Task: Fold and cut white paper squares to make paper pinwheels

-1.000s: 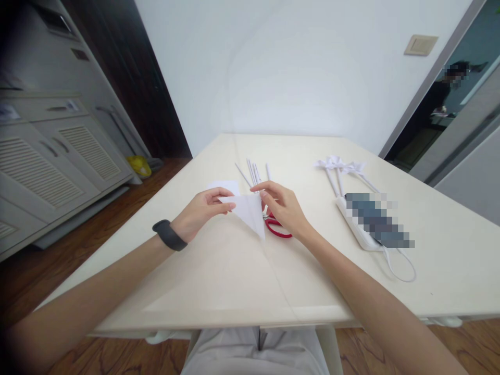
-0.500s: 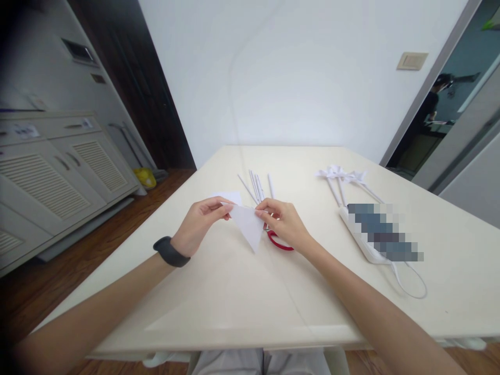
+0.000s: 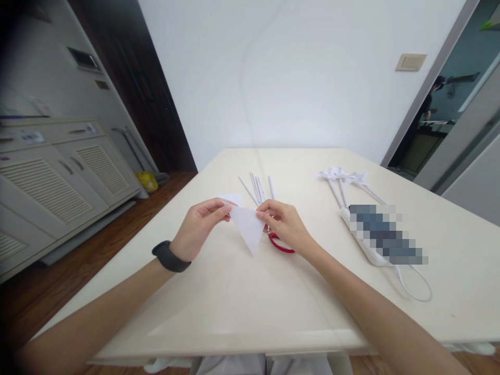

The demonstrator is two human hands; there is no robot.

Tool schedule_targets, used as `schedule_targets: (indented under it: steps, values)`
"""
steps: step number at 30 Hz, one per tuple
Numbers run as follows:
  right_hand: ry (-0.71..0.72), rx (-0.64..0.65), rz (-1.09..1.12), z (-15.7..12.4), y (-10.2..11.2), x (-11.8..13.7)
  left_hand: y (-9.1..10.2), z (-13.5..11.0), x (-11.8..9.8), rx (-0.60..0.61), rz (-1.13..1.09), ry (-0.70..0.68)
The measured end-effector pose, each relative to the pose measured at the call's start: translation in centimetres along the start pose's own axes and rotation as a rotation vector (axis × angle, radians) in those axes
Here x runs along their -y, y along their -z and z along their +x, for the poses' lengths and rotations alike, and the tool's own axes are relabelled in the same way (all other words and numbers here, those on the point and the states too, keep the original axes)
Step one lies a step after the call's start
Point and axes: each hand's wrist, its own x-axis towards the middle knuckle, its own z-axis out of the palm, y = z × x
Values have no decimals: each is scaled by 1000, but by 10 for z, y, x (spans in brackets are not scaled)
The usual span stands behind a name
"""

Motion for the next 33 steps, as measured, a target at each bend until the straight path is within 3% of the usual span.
schedule_targets:
  steps: [7, 23, 28, 33]
  values:
    - [-46, 90, -1, -1, 1, -3, 2, -1, 1, -99, -77, -23]
    - [4, 155, -12, -2, -3, 3, 2, -3, -2, -126, -42, -104]
    - [23, 126, -44, -5, -4, 4, 0, -3, -5, -83, -24, -71]
    - [18, 105, -66, -7, -10, 9, -5, -7, -5, 58, -81, 36]
